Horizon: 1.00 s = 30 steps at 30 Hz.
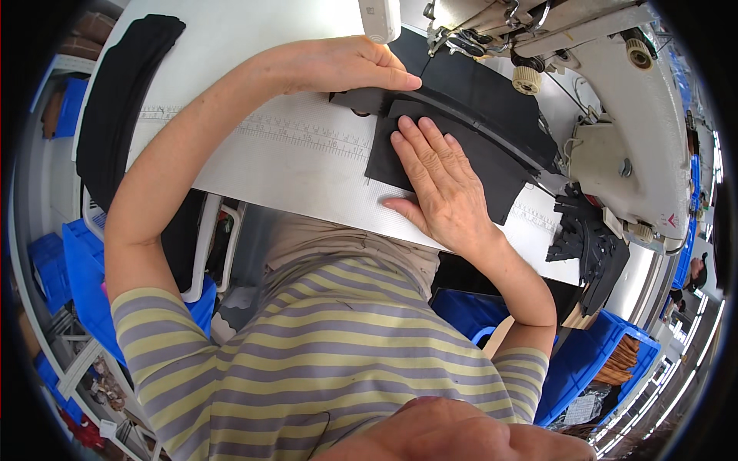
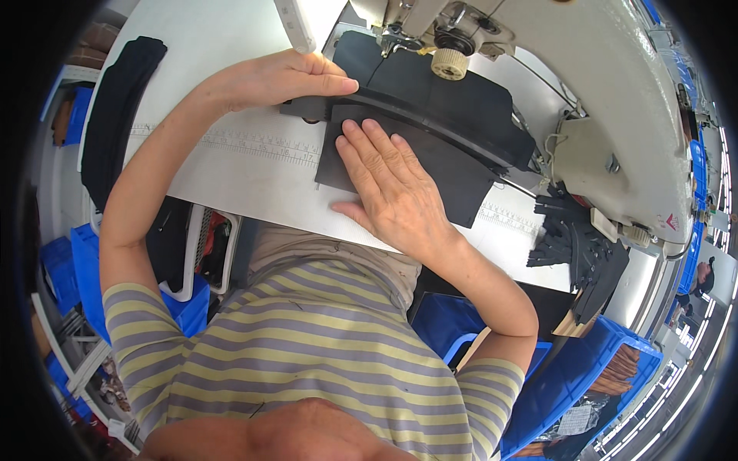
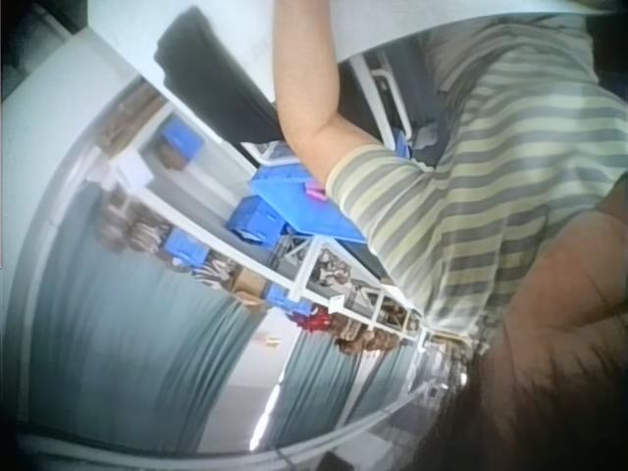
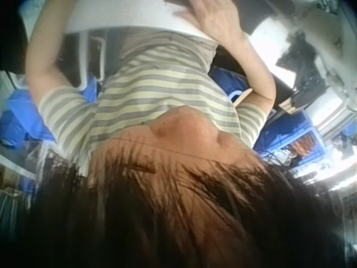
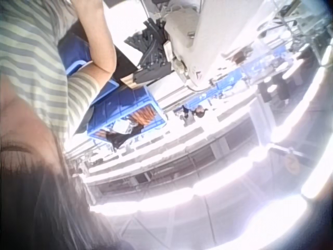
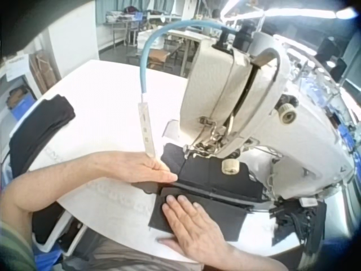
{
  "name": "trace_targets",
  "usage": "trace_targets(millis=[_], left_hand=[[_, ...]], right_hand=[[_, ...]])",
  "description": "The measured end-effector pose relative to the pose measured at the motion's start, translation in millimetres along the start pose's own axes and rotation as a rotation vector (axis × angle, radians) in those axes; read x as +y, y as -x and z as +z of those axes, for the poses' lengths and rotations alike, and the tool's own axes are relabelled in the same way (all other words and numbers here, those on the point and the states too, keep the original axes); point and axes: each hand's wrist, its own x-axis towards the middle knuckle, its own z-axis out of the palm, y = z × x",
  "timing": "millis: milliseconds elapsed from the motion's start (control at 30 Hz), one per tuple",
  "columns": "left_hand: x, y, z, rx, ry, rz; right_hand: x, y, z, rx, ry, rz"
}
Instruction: The person sews a zipper component onto black leather pieces using an industrial sewing machine and thread.
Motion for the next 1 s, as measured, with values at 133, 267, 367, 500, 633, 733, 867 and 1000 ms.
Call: trace_targets(millis=[133,267,367,500,633,733,867,1000], left_hand=[[0.7,-1.4,-11.9,-0.226,-0.08,-0.107],[-10.1,7.4,6.5,-0.139,-0.12,0.249],[-22.8,17.9,24.4,0.236,-0.119,0.623],[-31.7,25.2,35.8,0.46,-0.391,1.073],[-34.5,28.5,43.1,0.406,-0.592,1.091],[-35.3,35.7,49.8,0.449,-0.644,1.031],[-34.2,40.8,53.6,0.477,-0.605,0.967],[-34.1,9.9,38.4,0.547,-0.668,1.059]], right_hand=[[1.4,-1.5,-2.4,0.003,0.006,0.008],[-1.3,3.2,-3.2,0.002,0.006,-0.001],[0.0,13.8,-4.1,-0.064,-0.077,-0.092],[35.7,32.1,-22.6,-0.187,-0.16,0.146],[103.0,47.5,-58.8,0.033,-0.736,0.654],[130.3,47.7,-73.7,0.27,-1.671,0.994],[126.3,30.2,-78.3,-0.036,-0.864,0.889],[149.3,-10.4,-70.6,0.023,-0.44,1.031]])
